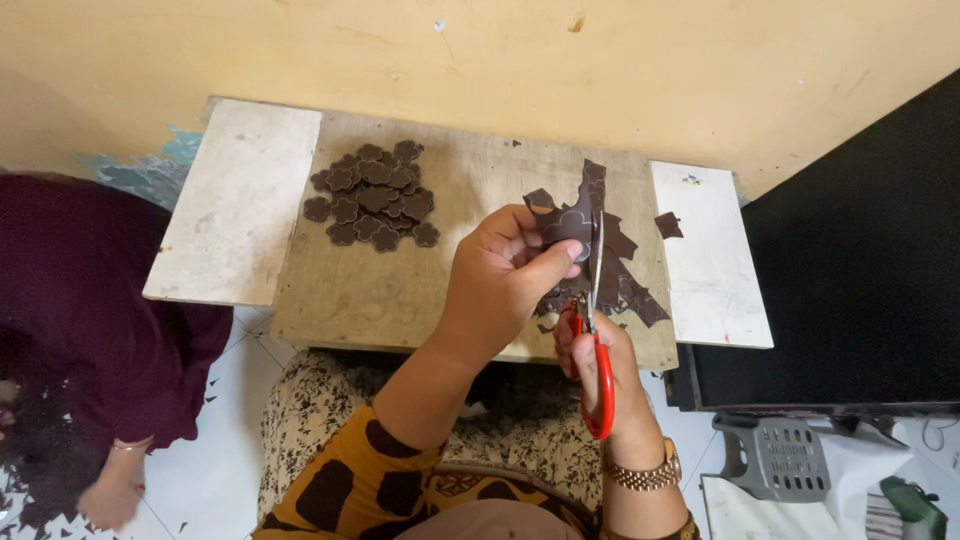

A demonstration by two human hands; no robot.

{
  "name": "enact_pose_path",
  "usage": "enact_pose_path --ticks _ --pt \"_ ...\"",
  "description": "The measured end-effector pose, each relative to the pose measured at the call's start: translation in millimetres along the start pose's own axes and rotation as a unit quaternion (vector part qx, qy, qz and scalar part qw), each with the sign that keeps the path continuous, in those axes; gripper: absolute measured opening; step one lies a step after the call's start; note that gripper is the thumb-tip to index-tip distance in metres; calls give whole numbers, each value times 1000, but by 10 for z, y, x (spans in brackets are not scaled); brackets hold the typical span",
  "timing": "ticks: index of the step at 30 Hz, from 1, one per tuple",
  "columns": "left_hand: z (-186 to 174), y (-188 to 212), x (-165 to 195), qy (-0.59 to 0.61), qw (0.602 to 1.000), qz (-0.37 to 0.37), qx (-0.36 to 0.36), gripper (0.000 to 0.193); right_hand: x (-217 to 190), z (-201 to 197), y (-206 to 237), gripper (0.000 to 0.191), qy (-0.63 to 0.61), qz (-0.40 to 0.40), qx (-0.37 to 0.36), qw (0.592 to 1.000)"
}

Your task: The person uses red-handled scissors to cut flower-shaped pieces from a dark sheet of material. The cut shapes are placed in a pile on a low wooden table, while the remaining scraps are set aside.

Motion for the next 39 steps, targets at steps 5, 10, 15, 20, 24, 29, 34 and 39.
enact_pose_path --ticks 5,10,15,20,24,29,34,39 --pt "11 -6 -5 26 1000 10 -5 18 41 -3 7 68 -12 -4 3 1000" --pt "-12 -2 -4 3 1000 5 -1 22 65 -15 23 68 1 -1 7 1000" --pt "-44 -2 29 -12 1000 -10 -1 31 111 -31 30 68 1 5 3 1000" --pt "-63 15 85 -42 998 -34 7 36 208 -56 66 67 5 30 7 1000" --pt "-67 18 151 -76 996 -53 11 38 253 -64 67 66 -2 42 7 999" --pt "-29 37 221 -117 991 -68 -11 39 119 -1 49 67 -16 -1 -22 1000" --pt "7 50 195 -95 993 -74 -9 40 -10 26 53 69 -18 -22 -26 999" --pt "-4 51 171 -81 994 -68 -11 39 46 4 47 69 -28 -5 -29 999"
Point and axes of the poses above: each hand's wrist, its own y-axis away from the middle knuckle, its own z-axis out of the palm, x = y × z, the point moved 8 cm from there along -y, towards the middle knuckle, and after that the axes turned 9 degrees about -x, right-handed, at the moved point
